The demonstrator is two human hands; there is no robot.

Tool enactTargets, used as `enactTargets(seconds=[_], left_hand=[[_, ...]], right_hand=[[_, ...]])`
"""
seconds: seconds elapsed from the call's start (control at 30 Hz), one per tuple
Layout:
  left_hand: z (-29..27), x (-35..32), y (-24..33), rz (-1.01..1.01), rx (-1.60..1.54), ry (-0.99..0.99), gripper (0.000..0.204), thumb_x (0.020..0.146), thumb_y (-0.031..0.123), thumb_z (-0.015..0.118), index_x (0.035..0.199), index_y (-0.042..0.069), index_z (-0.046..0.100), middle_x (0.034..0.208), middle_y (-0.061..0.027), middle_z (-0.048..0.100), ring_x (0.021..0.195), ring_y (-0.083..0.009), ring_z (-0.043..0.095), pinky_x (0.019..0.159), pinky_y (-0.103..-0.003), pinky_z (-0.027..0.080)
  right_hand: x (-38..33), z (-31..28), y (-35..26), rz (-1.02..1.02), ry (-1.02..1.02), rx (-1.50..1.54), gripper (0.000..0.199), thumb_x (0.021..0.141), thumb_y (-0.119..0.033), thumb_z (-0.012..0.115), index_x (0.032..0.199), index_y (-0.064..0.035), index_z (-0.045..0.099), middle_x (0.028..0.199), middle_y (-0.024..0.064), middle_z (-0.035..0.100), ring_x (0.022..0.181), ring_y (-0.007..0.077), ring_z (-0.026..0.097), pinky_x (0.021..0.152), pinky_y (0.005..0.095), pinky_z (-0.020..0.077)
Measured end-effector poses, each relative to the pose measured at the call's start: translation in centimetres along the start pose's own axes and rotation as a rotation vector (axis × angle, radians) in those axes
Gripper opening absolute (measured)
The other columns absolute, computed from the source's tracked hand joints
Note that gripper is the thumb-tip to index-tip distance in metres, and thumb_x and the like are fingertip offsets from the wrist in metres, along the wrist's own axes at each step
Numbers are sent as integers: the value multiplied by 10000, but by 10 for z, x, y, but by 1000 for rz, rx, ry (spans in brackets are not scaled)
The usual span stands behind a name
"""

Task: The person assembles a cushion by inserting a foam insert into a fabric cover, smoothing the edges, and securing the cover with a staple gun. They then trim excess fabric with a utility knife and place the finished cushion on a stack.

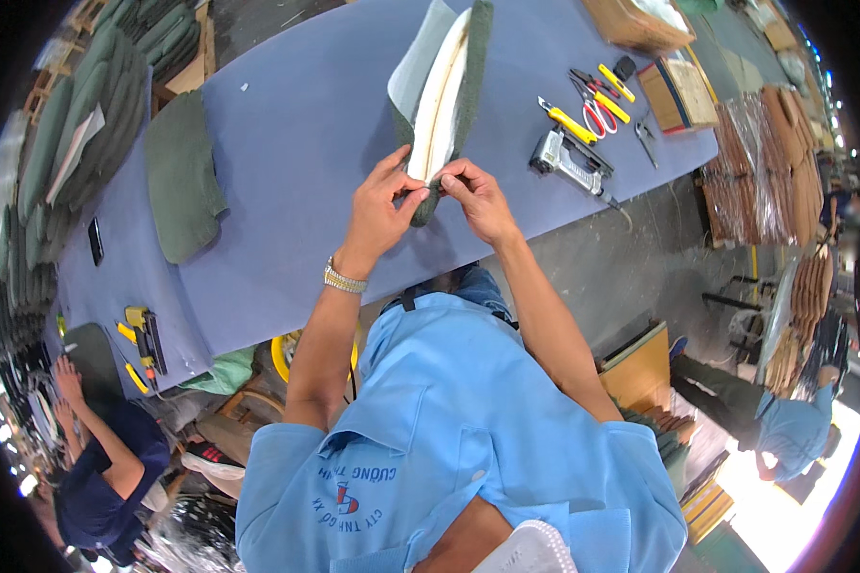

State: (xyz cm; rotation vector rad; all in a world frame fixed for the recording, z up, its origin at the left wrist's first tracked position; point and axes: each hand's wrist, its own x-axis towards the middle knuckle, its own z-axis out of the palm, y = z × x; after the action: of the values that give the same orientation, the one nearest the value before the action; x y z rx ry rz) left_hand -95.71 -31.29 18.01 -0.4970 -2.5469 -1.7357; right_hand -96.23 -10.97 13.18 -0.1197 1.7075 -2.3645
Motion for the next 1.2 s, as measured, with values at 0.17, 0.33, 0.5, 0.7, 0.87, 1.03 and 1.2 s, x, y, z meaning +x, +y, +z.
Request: enactTargets(seconds=[0.17, 0.33, 0.5, 0.7, 0.87, 1.03, 1.2], left_hand=[[9, -2, -1, -103, -197, 76, 128, 906, 109, 751, 933, -10, 712, 1400, -205, 601, 1154, -252, 671, 839, -359, 594], [4, -5, -28, -83, -191, 58, 141, 926, 125, 742, 938, -14, 726, 1398, -207, 600, 1184, -247, 647, 952, -361, 544], [-2, -11, -24, -129, -222, 67, 143, 941, 123, 730, 978, -15, 733, 1391, -206, 604, 1190, -233, 638, 999, -345, 511], [-4, -19, -38, -267, -429, 101, 186, 994, 131, 683, 1093, -22, 722, 1406, -174, 595, 1162, -194, 641, 955, -320, 537], [9, -39, -14, -268, -582, 213, 364, 1017, 110, 648, 1369, 26, 608, 1397, -160, 589, 1169, -182, 636, 932, -304, 560], [32, -58, -9, -251, -385, 360, 443, 994, 128, 681, 1403, 8, 560, 1353, -160, 620, 1178, -240, 659, 933, -339, 569], [44, -66, 8, -45, 139, 272, 488, 965, 158, 711, 1418, 50, 564, 1355, -143, 626, 1191, -253, 649, 923, -370, 566]], right_hand=[[-16, -2, 13, -36, 38, -55, 123, 1030, -170, 648, 1081, -61, 675, 1050, 1, 629, 1000, 114, 578, 934, 285, 470], [-19, 4, 5, -121, 2, -155, 124, 1031, -165, 647, 1069, -52, 680, 1156, 23, 575, 1065, 128, 561, 969, 287, 455], [-19, 11, 10, -130, -18, -121, 119, 1032, -152, 641, 1065, -48, 687, 1168, 28, 566, 1088, 132, 556, 980, 293, 454], [-15, 15, 16, -172, 13, -135, 94, 1026, -113, 639, 1073, -45, 683, 1132, 28, 598, 1068, 129, 566, 972, 288, 465], [-16, 8, 18, -102, 68, -59, 100, 1028, -118, 639, 1070, -37, 679, 1115, 33, 628, 1022, 134, 606, 959, 307, 508], [-22, 0, 21, -82, 144, -53, 117, 1034, -130, 637, 1053, -17, 662, 1078, 52, 660, 1002, 152, 645, 939, 338, 553], [-22, 1, 18, -91, 157, -124, 103, 1034, -113, 632, 1032, -11, 644, 1066, 51, 663, 1007, 147, 647, 933, 328, 561]])
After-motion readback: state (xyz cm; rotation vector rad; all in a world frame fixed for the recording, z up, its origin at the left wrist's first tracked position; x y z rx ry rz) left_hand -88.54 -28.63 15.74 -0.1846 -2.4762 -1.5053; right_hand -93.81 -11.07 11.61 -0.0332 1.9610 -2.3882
